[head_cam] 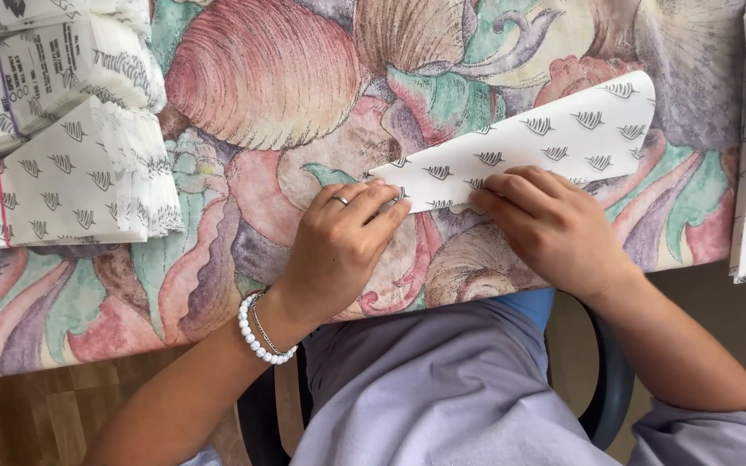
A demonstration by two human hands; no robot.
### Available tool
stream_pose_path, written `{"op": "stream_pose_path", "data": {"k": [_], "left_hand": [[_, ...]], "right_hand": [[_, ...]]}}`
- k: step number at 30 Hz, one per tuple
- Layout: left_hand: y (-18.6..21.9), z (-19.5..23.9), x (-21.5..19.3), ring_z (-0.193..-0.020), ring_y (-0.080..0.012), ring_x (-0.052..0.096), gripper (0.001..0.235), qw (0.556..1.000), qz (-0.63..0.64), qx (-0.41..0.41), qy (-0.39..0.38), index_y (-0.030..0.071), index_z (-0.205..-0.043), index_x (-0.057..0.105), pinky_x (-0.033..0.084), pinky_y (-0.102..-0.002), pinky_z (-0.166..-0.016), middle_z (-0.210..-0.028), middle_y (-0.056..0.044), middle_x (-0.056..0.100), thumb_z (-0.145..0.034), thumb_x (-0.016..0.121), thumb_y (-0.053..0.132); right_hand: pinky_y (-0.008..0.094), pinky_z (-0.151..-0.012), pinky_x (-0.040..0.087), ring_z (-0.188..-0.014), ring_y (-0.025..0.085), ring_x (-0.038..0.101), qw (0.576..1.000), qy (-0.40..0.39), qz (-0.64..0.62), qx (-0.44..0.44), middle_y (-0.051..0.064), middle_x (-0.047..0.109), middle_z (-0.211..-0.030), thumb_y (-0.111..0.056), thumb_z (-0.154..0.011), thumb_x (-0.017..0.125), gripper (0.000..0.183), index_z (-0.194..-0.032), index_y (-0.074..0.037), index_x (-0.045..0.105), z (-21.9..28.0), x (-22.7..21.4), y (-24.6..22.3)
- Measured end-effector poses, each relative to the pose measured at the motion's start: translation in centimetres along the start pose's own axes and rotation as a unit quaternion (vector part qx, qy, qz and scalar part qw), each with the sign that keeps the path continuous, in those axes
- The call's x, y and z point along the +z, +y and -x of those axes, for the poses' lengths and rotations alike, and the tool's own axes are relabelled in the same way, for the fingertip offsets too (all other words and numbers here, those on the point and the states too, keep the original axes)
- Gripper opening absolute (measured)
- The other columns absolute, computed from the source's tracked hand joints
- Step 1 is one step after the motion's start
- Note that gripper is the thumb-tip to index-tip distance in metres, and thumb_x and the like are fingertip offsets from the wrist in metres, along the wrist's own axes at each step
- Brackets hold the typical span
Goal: Folding and gluing printed paper sheets to assemble food packaging pockets.
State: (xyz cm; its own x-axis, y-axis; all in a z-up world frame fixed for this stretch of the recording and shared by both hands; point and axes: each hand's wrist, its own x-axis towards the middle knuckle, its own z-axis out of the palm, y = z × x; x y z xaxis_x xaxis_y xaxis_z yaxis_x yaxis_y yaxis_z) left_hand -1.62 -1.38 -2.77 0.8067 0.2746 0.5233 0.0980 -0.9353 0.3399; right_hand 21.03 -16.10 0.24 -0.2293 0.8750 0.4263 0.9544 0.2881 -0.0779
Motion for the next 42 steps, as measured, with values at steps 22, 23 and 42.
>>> {"op": "stream_pose_path", "data": {"k": [22, 23, 42], "left_hand": [[1.3, -1.7, -2.2, -0.082, -0.0259, 0.062, 0.022, 0.994, -0.067, 0.008, -0.081, 0.012, -0.113, 0.077, 0.051, -0.040, -0.082, -0.115, -0.007, 0.067, -0.097, 0.066, 0.002], [1.3, -1.6, -2.2, -0.084, -0.0250, 0.062, 0.022, 0.994, -0.077, 0.012, -0.080, 0.013, -0.112, 0.077, 0.051, -0.039, -0.083, -0.115, -0.006, 0.066, -0.097, 0.066, 0.002], [3.0, -7.9, 0.3, -0.082, -0.0169, 0.061, 0.031, 0.949, -0.154, 0.180, -0.209, 0.014, -0.123, 0.064, 0.050, -0.030, -0.069, -0.103, -0.005, 0.066, -0.093, 0.058, 0.009]], "right_hand": [[0.036, -0.086, 0.061, -0.093, 0.028, 0.067, 0.994, -0.073, 0.061, -0.046, 0.014, 0.062, -0.111, 0.000, -0.103, 0.068, 0.013, -0.114, 0.005, 0.073, 5.1, -3.2, 5.3], [0.037, -0.084, 0.061, -0.092, 0.028, 0.067, 0.996, -0.066, 0.051, -0.044, 0.014, 0.062, -0.109, 0.000, -0.104, 0.067, 0.012, -0.113, 0.006, 0.072, 5.0, -3.2, 5.2], [0.037, -0.093, 0.063, -0.098, 0.029, 0.072, 0.999, -0.053, -0.007, -0.008, 0.018, 0.071, -0.118, -0.002, -0.098, 0.076, 0.015, -0.110, 0.007, 0.076, 5.5, -3.6, 5.3]]}}
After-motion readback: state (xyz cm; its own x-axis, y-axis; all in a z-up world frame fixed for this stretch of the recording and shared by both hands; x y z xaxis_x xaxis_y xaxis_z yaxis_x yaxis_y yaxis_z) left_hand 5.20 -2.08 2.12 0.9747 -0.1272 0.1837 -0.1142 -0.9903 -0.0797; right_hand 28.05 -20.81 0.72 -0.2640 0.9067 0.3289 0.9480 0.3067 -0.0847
